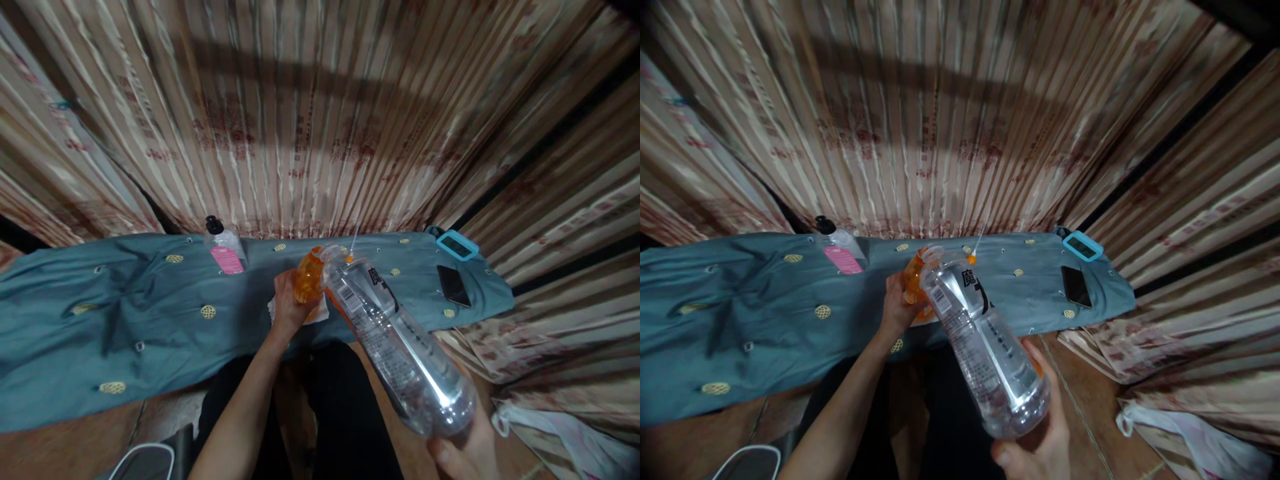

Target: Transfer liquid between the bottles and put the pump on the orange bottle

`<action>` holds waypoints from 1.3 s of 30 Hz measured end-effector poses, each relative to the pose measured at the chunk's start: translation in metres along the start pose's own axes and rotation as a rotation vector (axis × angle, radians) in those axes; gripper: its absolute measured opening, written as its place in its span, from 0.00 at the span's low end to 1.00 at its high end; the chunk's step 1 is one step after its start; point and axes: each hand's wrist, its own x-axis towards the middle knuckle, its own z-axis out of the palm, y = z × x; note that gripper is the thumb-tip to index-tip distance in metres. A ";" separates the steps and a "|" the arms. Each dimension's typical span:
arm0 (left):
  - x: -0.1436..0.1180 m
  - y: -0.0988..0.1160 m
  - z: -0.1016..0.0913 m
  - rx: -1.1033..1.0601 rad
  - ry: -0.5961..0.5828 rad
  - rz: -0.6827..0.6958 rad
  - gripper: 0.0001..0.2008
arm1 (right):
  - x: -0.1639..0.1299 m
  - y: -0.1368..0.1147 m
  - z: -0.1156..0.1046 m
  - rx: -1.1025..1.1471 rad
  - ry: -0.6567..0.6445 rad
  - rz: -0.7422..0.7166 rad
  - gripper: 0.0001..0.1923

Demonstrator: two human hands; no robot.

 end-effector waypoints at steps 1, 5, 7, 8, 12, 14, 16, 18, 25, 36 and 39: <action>0.000 -0.001 0.000 -0.002 0.005 0.003 0.30 | 0.000 0.001 -0.002 -0.005 -0.020 -0.007 0.56; -0.001 -0.002 0.001 0.004 0.022 -0.005 0.29 | 0.004 0.008 -0.011 -0.041 -0.116 -0.081 0.54; -0.001 -0.001 0.001 0.005 0.021 -0.012 0.28 | 0.005 0.012 -0.014 -0.054 -0.128 -0.107 0.54; -0.001 0.000 0.000 0.005 0.018 -0.015 0.28 | 0.006 0.014 -0.016 -0.056 -0.130 -0.112 0.54; -0.001 0.003 -0.003 -0.004 0.012 -0.025 0.28 | 0.007 0.018 -0.018 -0.075 -0.126 -0.136 0.50; -0.001 0.005 -0.004 -0.004 0.010 -0.026 0.27 | 0.008 0.019 -0.019 -0.092 -0.127 -0.153 0.49; -0.001 0.006 -0.004 -0.004 0.006 -0.023 0.27 | 0.009 0.018 -0.020 -0.115 -0.131 -0.176 0.47; 0.000 0.008 -0.005 -0.005 0.005 -0.018 0.27 | 0.011 0.017 -0.020 -0.135 -0.133 -0.199 0.46; 0.000 0.011 -0.007 -0.002 -0.012 -0.023 0.27 | 0.012 0.011 -0.021 -0.174 -0.138 -0.226 0.46; -0.001 0.009 -0.007 -0.007 -0.013 -0.047 0.30 | 0.015 0.012 -0.027 -0.253 -0.146 -0.276 0.43; -0.002 0.010 -0.007 -0.007 -0.008 -0.043 0.29 | 0.016 0.012 -0.027 -0.265 -0.141 -0.279 0.43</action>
